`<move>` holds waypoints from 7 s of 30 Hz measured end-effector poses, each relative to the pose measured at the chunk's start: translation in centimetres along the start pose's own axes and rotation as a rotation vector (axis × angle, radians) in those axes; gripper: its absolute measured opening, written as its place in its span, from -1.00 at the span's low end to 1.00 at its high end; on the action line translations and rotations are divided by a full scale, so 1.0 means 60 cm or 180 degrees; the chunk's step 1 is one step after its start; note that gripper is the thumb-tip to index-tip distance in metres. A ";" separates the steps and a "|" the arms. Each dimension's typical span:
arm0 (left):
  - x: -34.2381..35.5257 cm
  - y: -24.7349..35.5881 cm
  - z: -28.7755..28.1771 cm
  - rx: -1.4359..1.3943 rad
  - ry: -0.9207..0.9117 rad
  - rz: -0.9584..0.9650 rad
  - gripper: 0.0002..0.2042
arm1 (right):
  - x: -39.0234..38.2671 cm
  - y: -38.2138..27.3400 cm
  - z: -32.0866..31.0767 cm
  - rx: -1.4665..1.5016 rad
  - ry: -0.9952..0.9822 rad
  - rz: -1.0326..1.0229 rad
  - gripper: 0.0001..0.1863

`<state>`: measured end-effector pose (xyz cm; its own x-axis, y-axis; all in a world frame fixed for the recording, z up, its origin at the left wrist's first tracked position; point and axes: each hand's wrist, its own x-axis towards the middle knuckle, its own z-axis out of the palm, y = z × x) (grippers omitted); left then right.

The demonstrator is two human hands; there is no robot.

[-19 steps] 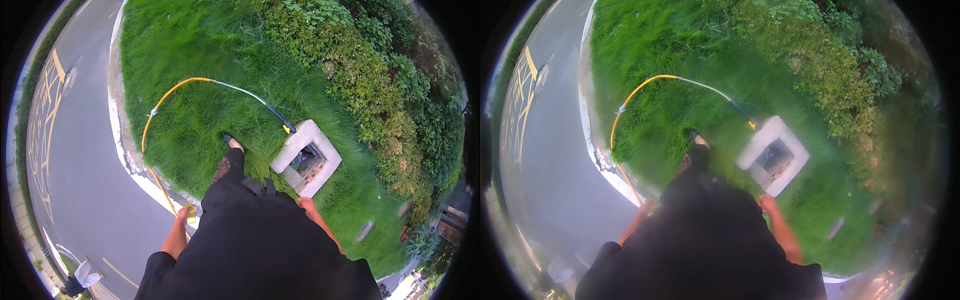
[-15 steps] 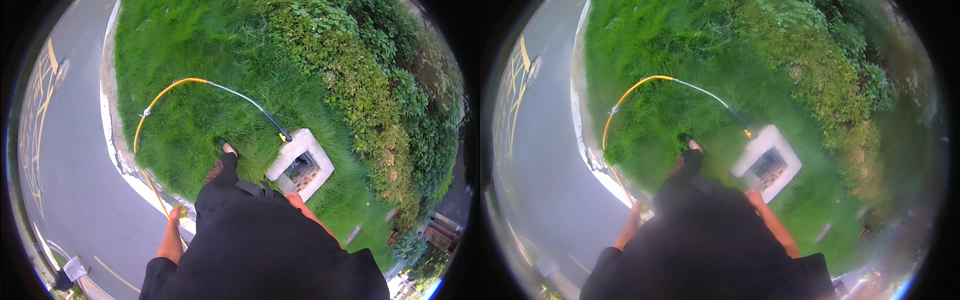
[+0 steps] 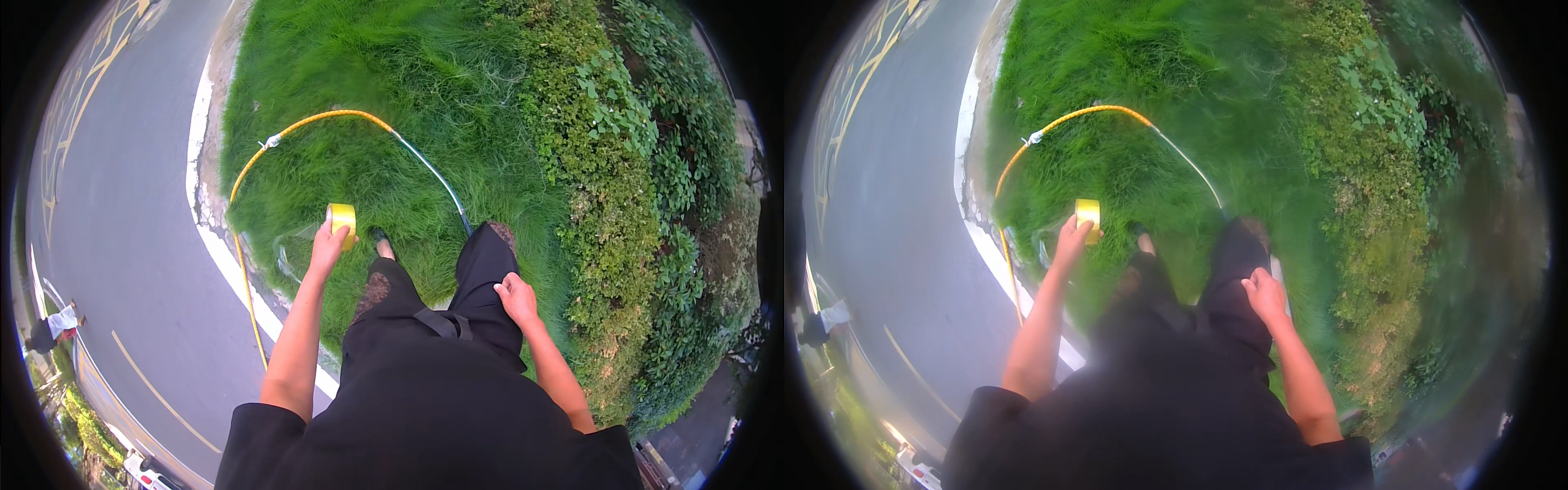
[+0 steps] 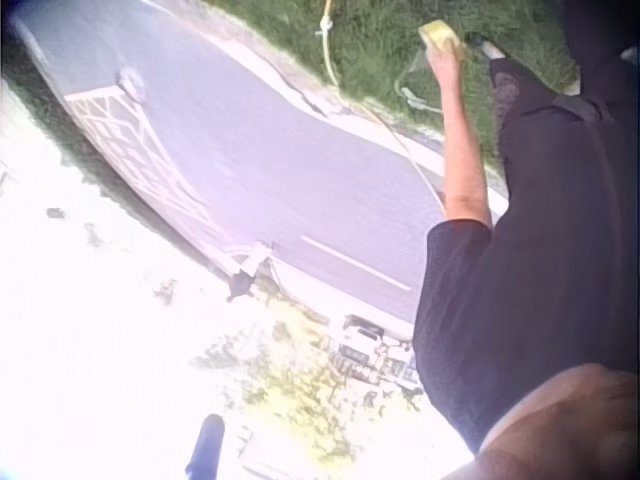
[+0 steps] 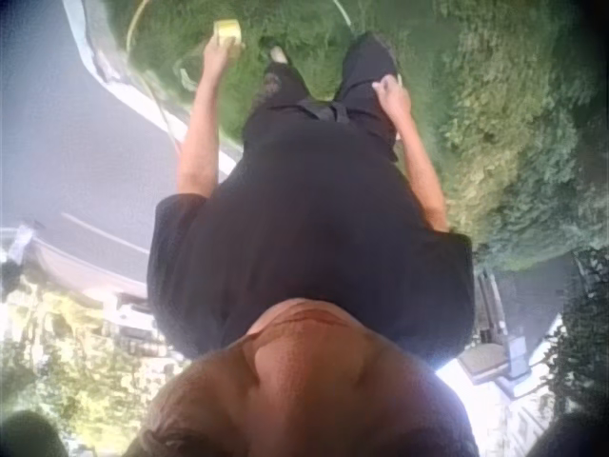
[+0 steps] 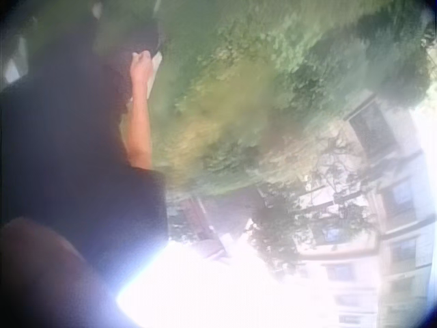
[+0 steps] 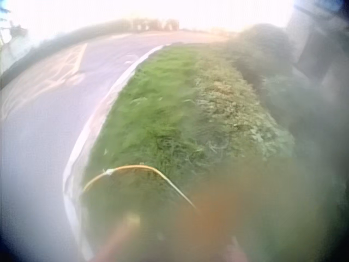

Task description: The person uses tape to seal a leak in a garden hose by wrapping it multiple times around the joint where a green hose connects to a yellow hose.

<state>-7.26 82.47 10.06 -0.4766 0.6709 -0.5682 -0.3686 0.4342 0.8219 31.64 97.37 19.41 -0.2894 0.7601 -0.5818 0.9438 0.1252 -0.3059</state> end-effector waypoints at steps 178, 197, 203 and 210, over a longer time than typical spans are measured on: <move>0.142 -0.481 0.212 -0.1148 0.0180 0.1533 -0.64 | 0.184 -0.088 0.137 -0.2649 0.0621 -0.6415 -0.92; 0.168 -0.505 0.195 -0.1343 0.0216 0.1724 -0.67 | 0.220 -0.243 0.238 -0.1285 0.0880 -0.6073 -0.79; 0.147 -0.502 0.203 -0.1247 0.0117 0.1574 -0.66 | 0.379 -0.299 0.228 -0.1600 0.1285 -0.5267 -0.75; 0.171 -0.522 0.188 -0.1344 0.0014 0.1827 -0.61 | 0.413 -0.227 0.204 -0.0721 0.0725 -0.5122 -0.82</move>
<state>8.37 82.54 -21.05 -0.6911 0.7209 -0.0513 -0.3358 -0.2573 0.9061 9.65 106.72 -0.06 -0.9292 -0.1669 0.3296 -0.2787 0.9024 -0.3287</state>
